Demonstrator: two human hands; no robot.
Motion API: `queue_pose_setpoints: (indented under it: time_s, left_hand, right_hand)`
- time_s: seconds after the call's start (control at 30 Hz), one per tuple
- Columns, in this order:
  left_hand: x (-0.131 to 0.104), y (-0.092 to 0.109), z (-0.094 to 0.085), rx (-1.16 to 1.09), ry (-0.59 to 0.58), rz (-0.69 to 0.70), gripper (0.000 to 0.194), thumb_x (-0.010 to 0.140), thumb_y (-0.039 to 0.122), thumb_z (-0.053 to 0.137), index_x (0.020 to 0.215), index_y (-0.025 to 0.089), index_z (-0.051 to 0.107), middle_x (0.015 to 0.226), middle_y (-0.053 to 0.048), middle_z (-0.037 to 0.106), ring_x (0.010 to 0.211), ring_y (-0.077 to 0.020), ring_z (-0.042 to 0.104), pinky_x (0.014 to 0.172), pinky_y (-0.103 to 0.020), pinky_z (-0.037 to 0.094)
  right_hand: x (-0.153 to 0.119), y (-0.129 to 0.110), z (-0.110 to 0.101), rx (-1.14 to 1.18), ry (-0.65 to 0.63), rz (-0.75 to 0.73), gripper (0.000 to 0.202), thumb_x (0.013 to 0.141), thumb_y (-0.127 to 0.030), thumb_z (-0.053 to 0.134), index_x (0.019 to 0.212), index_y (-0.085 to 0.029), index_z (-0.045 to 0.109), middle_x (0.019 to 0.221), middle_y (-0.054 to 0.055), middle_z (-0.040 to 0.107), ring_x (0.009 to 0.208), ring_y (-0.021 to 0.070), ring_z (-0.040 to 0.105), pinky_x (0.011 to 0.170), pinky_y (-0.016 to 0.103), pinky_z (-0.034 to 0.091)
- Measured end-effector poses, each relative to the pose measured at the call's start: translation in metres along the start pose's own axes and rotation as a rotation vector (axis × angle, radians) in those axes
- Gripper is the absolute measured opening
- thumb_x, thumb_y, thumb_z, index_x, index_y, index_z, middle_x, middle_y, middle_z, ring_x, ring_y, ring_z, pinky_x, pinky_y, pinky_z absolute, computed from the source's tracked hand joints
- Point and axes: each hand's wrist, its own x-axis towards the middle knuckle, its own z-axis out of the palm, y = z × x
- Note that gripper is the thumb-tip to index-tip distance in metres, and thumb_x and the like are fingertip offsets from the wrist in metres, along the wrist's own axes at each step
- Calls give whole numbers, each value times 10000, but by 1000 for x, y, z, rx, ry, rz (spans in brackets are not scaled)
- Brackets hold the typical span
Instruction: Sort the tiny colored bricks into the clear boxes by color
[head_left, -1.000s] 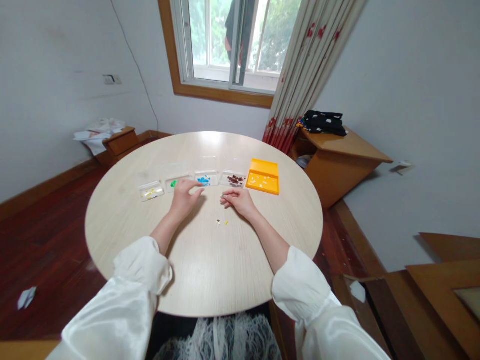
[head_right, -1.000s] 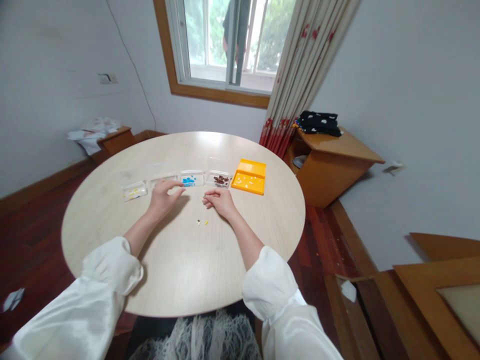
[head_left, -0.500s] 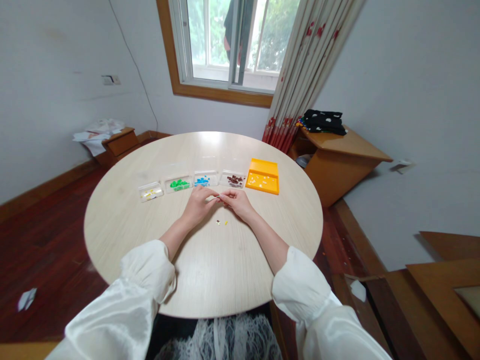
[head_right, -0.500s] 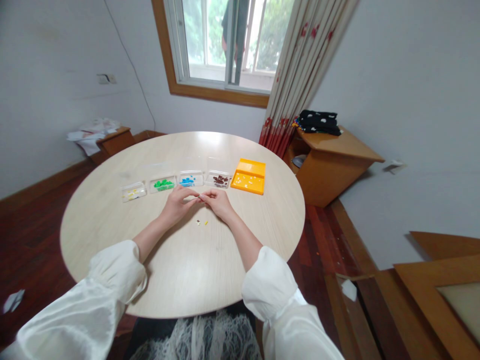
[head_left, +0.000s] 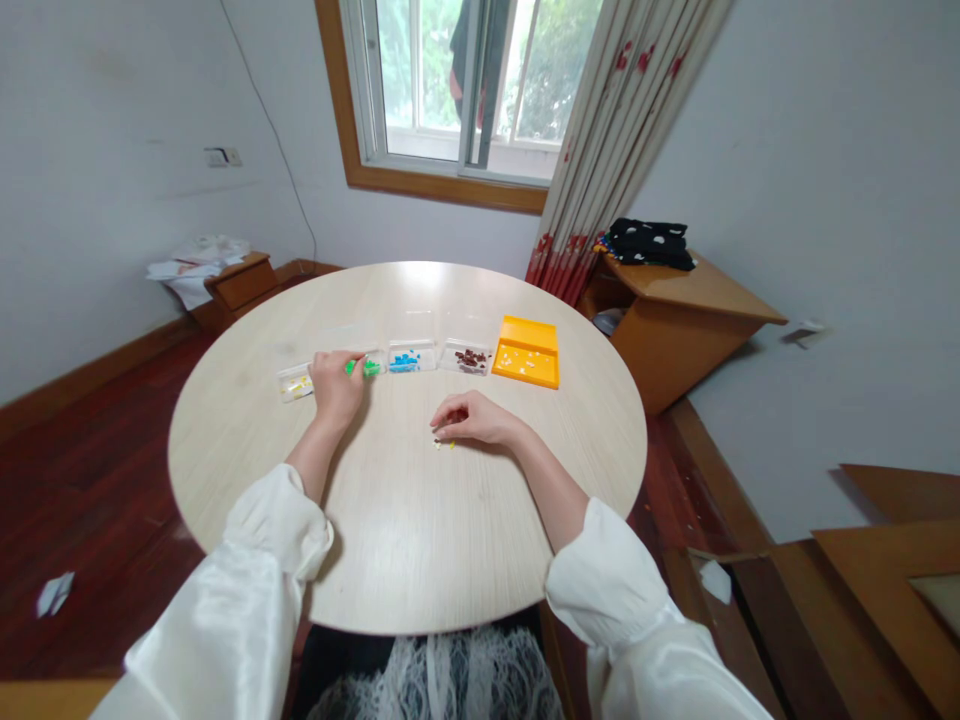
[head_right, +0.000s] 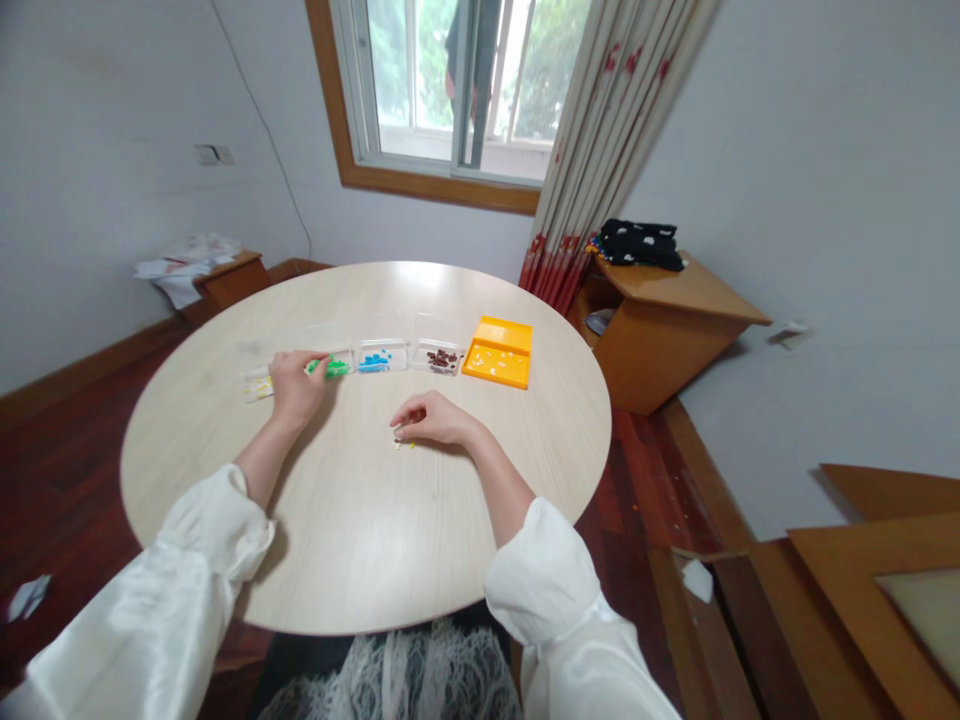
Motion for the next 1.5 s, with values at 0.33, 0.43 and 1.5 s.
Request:
queue_pose_setpoints:
  time_s: [0.33, 0.43, 1.5]
  left_hand:
    - [7, -10, -1, 95, -26, -122, 190, 764, 277, 515, 789, 179, 677, 944, -102, 634, 997, -303, 482, 886, -457, 310]
    - [8, -11, 0, 102, -41, -133, 208, 764, 289, 517, 821, 180, 685, 961, -111, 626, 1006, -312, 477, 878, -459, 314]
    - [-24, 46, 1, -451, -320, 44, 231, 766, 345, 522, 739, 154, 650, 706, -32, 657, 625, -139, 515, 607, -263, 399]
  right_hand:
    - [-4, -6, 0, -155, -166, -92, 186, 628, -181, 753, 812, -159, 732, 821, 15, 564, 751, 106, 514, 732, 262, 409]
    - [-4, -7, 0, -173, -153, -76, 164, 637, -147, 740, 800, -163, 736, 815, 11, 555, 765, 107, 515, 739, 259, 405]
    - [6, -8, 6, -188, 474, -30, 102, 793, -184, 515, 787, -152, 611, 787, 18, 613, 698, 110, 516, 668, 254, 410]
